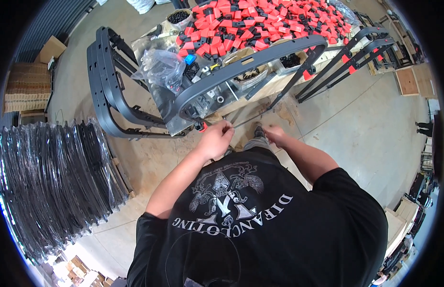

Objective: Assembling metal frame structures by attaching red plastic components and securing them with screws and nuts.

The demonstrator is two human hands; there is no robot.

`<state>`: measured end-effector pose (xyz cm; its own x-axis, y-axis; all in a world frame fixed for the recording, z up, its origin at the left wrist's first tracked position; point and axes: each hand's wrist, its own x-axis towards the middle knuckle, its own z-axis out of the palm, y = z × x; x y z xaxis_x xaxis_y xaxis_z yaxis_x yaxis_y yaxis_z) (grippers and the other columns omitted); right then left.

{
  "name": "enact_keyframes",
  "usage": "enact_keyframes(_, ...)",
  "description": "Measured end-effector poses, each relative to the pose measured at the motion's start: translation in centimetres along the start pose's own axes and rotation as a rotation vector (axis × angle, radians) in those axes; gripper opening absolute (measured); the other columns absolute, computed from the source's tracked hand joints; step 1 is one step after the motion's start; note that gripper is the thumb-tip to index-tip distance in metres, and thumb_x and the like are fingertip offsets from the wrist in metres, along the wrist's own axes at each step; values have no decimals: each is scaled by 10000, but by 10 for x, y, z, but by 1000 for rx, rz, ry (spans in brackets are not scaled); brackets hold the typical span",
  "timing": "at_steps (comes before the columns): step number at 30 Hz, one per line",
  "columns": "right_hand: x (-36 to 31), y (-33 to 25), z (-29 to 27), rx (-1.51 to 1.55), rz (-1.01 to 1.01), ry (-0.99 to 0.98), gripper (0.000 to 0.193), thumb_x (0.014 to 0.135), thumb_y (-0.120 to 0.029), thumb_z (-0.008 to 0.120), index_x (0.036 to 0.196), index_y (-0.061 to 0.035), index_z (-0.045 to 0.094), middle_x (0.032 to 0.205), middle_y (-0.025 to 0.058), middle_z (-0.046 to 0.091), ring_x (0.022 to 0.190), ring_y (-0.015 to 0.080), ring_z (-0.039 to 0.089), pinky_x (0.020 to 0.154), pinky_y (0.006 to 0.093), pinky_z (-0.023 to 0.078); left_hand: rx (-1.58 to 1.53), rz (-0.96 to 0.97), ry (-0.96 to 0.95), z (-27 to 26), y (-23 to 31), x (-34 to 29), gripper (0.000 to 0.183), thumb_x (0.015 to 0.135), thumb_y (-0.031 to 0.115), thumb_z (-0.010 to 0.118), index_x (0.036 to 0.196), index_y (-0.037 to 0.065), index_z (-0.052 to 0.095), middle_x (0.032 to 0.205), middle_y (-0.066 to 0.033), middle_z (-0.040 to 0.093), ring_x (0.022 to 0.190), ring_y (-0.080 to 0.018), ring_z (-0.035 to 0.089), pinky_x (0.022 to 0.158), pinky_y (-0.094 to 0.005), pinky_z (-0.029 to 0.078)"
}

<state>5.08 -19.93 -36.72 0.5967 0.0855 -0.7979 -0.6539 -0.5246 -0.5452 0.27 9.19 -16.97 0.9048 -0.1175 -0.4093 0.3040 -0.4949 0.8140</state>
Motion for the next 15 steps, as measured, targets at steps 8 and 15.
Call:
enact_keyframes(8,-25,77,-81,-615,91,-14,442,835,-418,571,969,-35,748,915,204,736,841,342,722,775,439,570,452,-491,549,11,5,149,573,848,387,695,1312,62,608,1332,-228,603,1231,-411,569,1049,-471,459)
enact_keyframes(15,-55,126,-203,-499,113,221,484,845,-389,560,1059,11,730,1054,252,716,1009,383,695,896,445,548,271,-421,832,29,-14,204,515,943,403,593,1316,48,589,1331,-227,609,1239,-402,572,1014,-456,481)
